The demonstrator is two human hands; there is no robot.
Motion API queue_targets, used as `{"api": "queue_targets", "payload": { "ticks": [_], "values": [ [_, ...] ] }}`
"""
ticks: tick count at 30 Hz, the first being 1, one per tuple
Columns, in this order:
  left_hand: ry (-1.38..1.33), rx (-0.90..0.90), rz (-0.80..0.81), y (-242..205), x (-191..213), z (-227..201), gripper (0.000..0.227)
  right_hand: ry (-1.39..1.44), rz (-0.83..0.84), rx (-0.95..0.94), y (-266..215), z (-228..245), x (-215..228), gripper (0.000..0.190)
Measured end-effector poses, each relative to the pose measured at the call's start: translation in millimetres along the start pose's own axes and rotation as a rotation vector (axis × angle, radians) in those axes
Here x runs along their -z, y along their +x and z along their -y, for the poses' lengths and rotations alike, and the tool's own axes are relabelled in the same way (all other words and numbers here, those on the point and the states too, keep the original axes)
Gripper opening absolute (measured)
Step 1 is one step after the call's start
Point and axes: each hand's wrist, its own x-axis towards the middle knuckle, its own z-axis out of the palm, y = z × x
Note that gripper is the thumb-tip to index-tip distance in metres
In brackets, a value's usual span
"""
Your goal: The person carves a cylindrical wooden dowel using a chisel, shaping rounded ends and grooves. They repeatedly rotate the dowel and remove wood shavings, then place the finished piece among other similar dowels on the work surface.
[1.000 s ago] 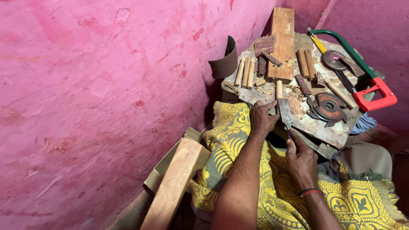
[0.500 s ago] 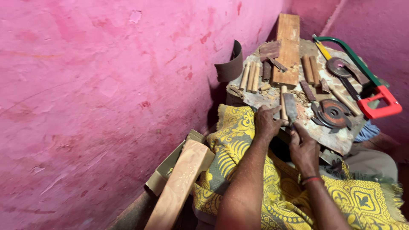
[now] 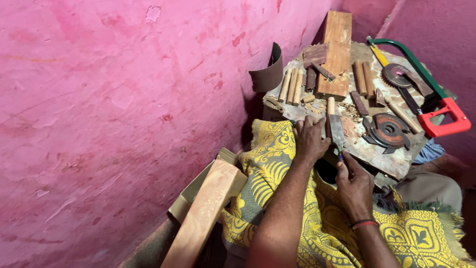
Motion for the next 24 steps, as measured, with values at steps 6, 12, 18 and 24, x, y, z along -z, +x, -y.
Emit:
{"api": "queue_targets", "payload": {
  "ticks": [6, 12, 18, 24],
  "values": [
    [-0.028, -0.055, 0.081, 8.1, 1.8, 4.8, 0.07, 0.039, 0.02, -0.007, -0.5, 1.2, 2.0, 0.043],
    [-0.025, -0.054, 0.116, 4.5, 4.2, 1.7, 0.062, 0.034, 0.0, 0.003, -0.3, -3.8, 1.0, 0.043],
    [-0.042, -0.074, 0.127, 5.7, 2.9, -5.0, 0.094, 0.013, 0.007, -0.053, -0.4, -2.7, 1.5, 0.043],
    [-0.064, -0.159, 0.114, 12.4, -17.8, 13.1, 0.083, 0.027, -0.009, -0.055, -2.0, -5.6, 1.2, 0.044]
  ]
}}
